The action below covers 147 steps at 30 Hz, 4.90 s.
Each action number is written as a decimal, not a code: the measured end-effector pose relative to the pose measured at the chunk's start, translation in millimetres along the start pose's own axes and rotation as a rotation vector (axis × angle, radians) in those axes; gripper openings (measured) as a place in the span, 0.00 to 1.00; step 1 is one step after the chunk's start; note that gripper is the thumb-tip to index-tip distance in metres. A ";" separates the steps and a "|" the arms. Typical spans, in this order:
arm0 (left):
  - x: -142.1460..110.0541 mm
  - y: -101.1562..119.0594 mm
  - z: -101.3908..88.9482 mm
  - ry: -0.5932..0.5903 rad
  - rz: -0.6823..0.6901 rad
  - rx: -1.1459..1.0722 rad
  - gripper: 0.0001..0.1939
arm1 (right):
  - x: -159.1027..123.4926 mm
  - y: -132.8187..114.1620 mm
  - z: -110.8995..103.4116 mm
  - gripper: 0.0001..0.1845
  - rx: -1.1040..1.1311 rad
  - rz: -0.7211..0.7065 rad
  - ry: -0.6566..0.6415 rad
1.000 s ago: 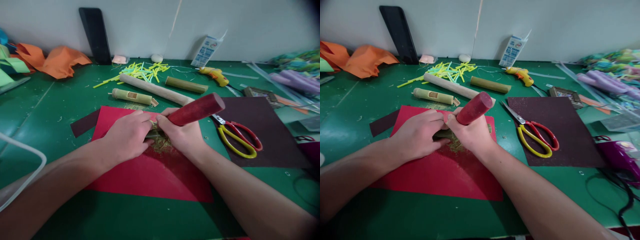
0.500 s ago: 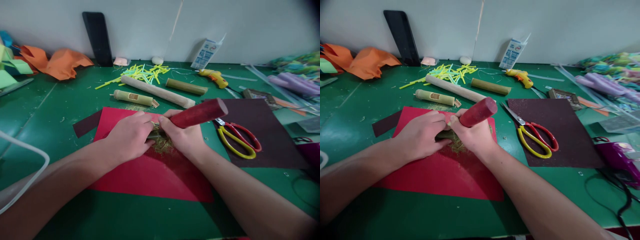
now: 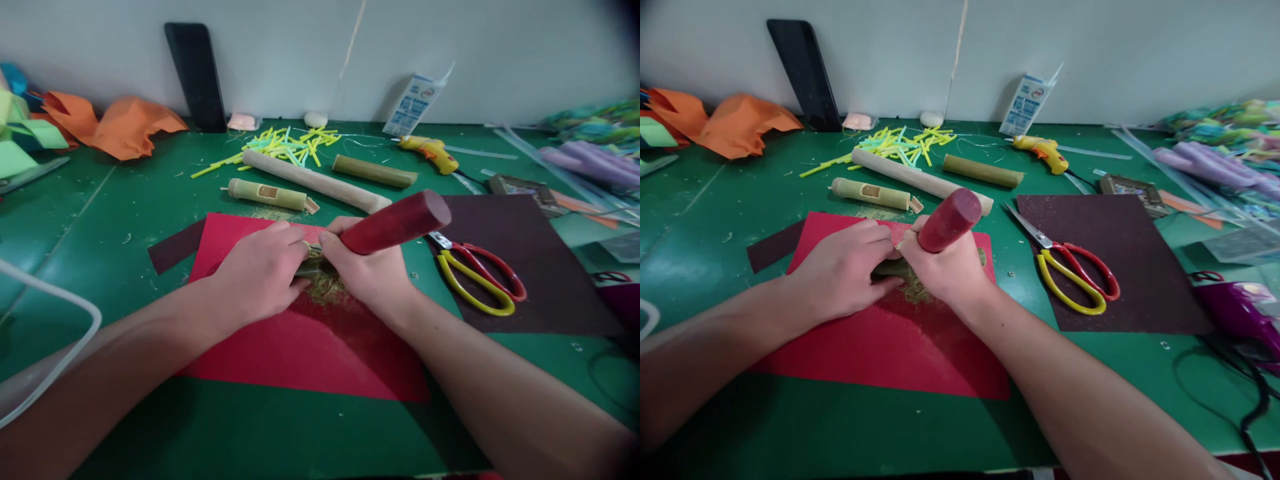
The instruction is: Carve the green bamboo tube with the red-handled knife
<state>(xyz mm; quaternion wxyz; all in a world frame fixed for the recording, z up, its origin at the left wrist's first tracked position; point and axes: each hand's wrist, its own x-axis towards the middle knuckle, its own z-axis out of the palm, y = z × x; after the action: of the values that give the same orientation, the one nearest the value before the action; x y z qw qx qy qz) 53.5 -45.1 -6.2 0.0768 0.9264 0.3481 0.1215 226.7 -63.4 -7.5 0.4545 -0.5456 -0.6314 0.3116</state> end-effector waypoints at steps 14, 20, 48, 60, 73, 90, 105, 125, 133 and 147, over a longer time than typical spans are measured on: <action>0.1 0.3 0.2 0.029 0.017 0.022 0.08 | 0.1 0.6 -2.5 0.12 0.041 0.039 0.006; -0.3 -0.2 1.5 0.040 0.021 0.038 0.08 | 0.2 -0.1 0.2 0.13 0.067 0.048 0.012; -1.7 0.1 -2.8 0.012 0.004 0.045 0.05 | 0.6 2.6 -5.5 0.12 0.088 0.079 0.025; -0.5 0.6 -4.0 0.003 0.005 0.055 0.05 | 1.2 3.4 -11.8 0.13 0.012 0.094 0.058; -0.5 0.7 -4.1 -0.005 0.004 0.054 0.06 | 2.6 6.8 -18.0 0.15 -0.013 0.083 0.119; 0.4 0.2 -1.1 0.006 0.012 0.040 0.06 | -2.5 1.7 -16.0 0.15 0.037 0.061 0.076; 2.2 0.6 -0.2 0.002 -0.015 0.016 0.08 | -0.8 -2.1 -6.6 0.12 0.079 0.071 -0.063; -1.0 -2.6 -2.7 -0.008 0.001 0.015 0.10 | 1.6 9.3 -18.8 0.14 -0.041 0.042 0.136; 2.4 -1.6 -2.2 -0.011 -0.008 0.023 0.09 | 1.7 8.8 -19.2 0.16 0.027 0.042 0.118; 1.0 -3.7 1.7 0.042 0.025 0.027 0.10 | -0.9 1.5 -10.8 0.10 0.070 0.028 -0.068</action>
<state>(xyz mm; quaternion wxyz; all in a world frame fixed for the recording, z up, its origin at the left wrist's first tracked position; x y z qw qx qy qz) 52.3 -41.7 -8.5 0.0552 0.9289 0.3397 0.1371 237.2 -65.1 -4.9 0.4469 -0.5274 -0.6275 0.3583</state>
